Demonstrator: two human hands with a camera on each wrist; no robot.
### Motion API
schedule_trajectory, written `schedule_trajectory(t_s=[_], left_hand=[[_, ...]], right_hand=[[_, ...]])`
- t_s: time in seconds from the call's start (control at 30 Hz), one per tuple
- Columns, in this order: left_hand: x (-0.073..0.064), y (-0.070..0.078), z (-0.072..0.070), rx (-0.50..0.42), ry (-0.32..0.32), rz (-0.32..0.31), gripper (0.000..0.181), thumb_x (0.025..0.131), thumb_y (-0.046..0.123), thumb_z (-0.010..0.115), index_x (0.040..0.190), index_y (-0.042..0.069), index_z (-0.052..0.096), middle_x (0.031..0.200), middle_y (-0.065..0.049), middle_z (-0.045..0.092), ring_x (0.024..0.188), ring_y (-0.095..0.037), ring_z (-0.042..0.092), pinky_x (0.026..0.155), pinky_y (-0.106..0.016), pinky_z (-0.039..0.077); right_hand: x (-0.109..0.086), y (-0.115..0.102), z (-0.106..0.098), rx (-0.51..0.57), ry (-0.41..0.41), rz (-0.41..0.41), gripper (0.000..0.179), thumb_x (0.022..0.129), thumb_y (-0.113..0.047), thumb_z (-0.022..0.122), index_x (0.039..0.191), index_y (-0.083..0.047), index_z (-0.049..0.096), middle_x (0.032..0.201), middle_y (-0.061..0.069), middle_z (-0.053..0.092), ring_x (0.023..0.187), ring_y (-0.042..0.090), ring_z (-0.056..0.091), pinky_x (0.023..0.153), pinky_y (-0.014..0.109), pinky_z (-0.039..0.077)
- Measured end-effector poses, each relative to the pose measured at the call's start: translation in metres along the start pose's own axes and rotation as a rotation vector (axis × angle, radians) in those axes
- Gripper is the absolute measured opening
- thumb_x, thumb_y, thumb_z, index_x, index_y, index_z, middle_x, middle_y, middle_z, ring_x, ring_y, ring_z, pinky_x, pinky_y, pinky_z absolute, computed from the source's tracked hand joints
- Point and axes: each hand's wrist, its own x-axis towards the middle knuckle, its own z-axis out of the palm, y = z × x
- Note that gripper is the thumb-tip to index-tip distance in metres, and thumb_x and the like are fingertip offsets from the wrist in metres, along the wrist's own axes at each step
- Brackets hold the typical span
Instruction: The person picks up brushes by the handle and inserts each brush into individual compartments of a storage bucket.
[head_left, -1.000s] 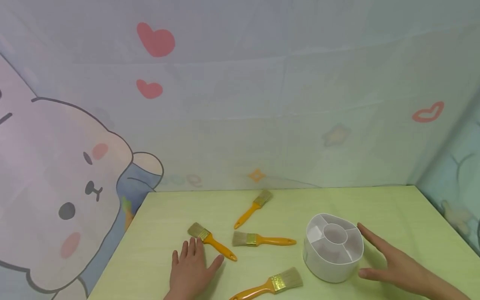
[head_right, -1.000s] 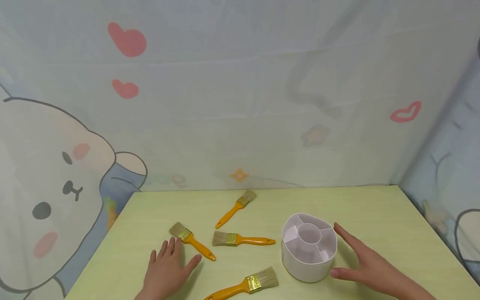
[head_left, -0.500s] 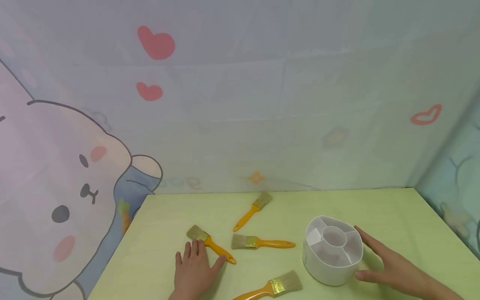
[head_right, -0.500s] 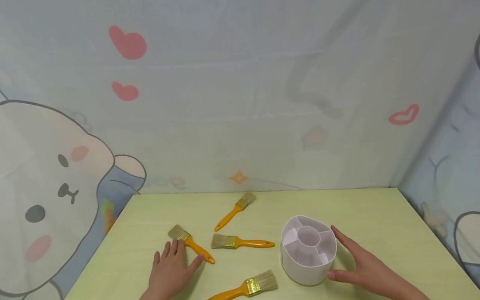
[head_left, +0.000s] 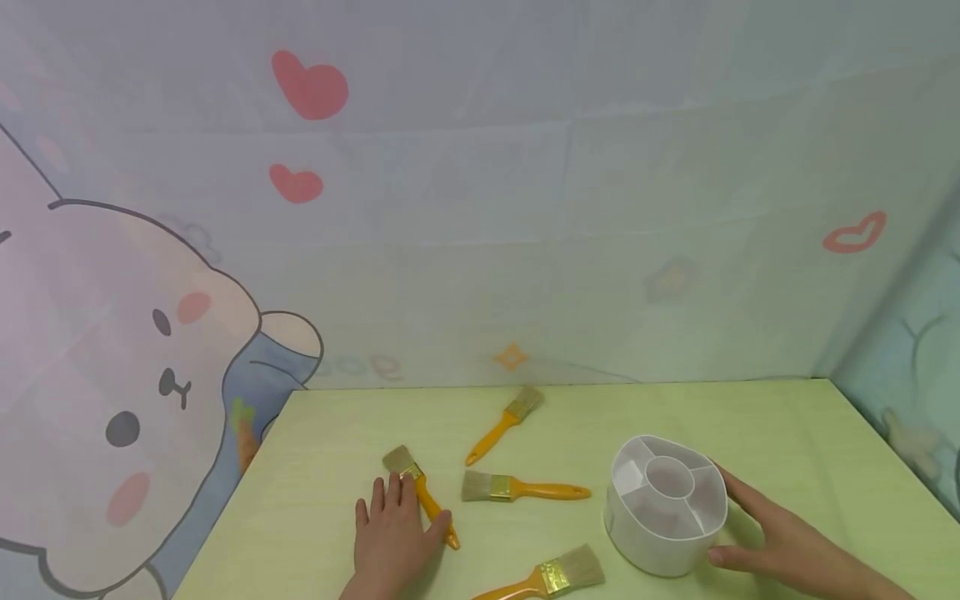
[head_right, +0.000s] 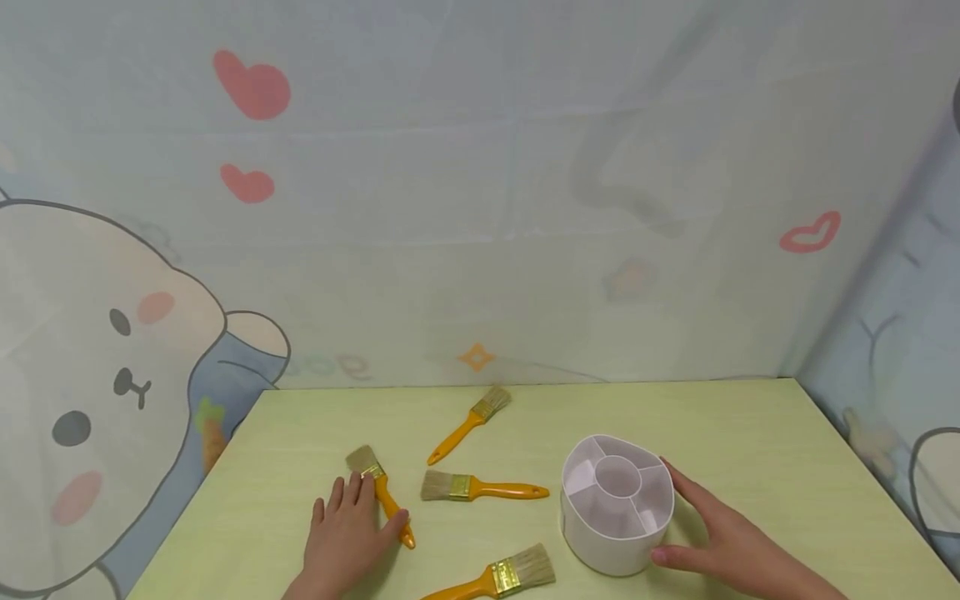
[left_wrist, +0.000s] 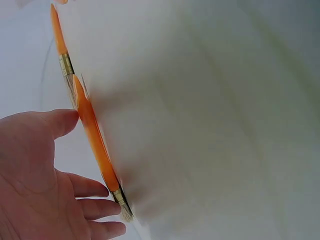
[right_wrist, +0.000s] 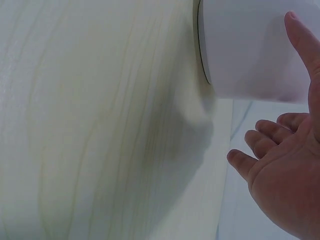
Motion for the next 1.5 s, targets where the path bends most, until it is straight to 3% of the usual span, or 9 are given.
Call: schedule_trajectory(t_s=[0.1, 0.23, 0.47, 0.8, 1.07, 1.5], left_hand=[[0.001, 0.000, -0.001, 0.022, -0.009, 0.012, 0.085, 0.087, 0.060, 0.058, 0.144, 0.000, 0.040, 0.150, -0.024, 0.034, 0.140, -0.045, 0.025, 0.109, -0.069, 0.017], [0.001, -0.001, -0.005, 0.028, -0.015, 0.046, 0.081, 0.088, 0.057, 0.058, 0.145, 0.001, 0.040, 0.151, -0.021, 0.035, 0.140, -0.042, 0.025, 0.108, -0.069, 0.017], [0.005, -0.012, -0.014, 0.048, -0.071, 0.122, 0.071, 0.093, 0.052, 0.054, 0.146, 0.007, 0.040, 0.153, -0.014, 0.035, 0.142, -0.040, 0.026, 0.108, -0.069, 0.017], [0.007, -0.030, -0.018, 0.118, -0.069, 0.247, 0.068, 0.092, 0.052, 0.055, 0.146, 0.013, 0.042, 0.152, -0.007, 0.039, 0.141, -0.035, 0.029, 0.108, -0.066, 0.023], [0.010, -0.044, -0.022, 0.121, -0.087, 0.322, 0.067, 0.093, 0.052, 0.053, 0.147, 0.015, 0.041, 0.153, -0.007, 0.037, 0.142, -0.034, 0.029, 0.110, -0.062, 0.023], [0.016, -0.046, -0.017, 0.079, -0.062, 0.204, 0.087, 0.085, 0.069, 0.053, 0.144, 0.005, 0.044, 0.148, -0.016, 0.041, 0.139, -0.038, 0.033, 0.107, -0.064, 0.027]], right_hand=[[0.000, 0.000, 0.000, -0.005, 0.011, -0.016, 0.090, 0.082, -0.042, 0.074, 0.152, -0.039, 0.018, 0.151, -0.008, 0.035, 0.120, -0.024, 0.024, 0.090, 0.027, 0.046], [0.001, -0.002, 0.000, -0.002, 0.032, -0.064, 0.087, 0.082, -0.037, 0.076, 0.151, -0.037, 0.024, 0.147, -0.014, 0.039, 0.123, -0.017, 0.031, 0.089, 0.024, 0.046], [0.002, -0.005, -0.001, 0.000, 0.045, -0.076, 0.082, 0.080, -0.040, 0.077, 0.147, -0.039, 0.030, 0.141, -0.018, 0.044, 0.121, -0.011, 0.038, 0.089, 0.025, 0.048], [0.005, -0.001, 0.001, 0.012, 0.043, -0.100, 0.082, 0.080, -0.038, 0.078, 0.147, -0.038, 0.031, 0.143, -0.017, 0.044, 0.124, -0.012, 0.037, 0.089, 0.024, 0.048], [0.005, 0.000, 0.003, 0.038, 0.019, -0.083, 0.083, 0.081, -0.037, 0.077, 0.149, -0.038, 0.028, 0.145, -0.015, 0.043, 0.126, -0.012, 0.036, 0.090, 0.024, 0.048], [0.004, 0.001, 0.002, 0.186, -0.064, -0.039, 0.085, 0.085, -0.031, 0.074, 0.151, -0.035, 0.022, 0.149, -0.007, 0.038, 0.127, -0.010, 0.037, 0.089, 0.023, 0.048]])
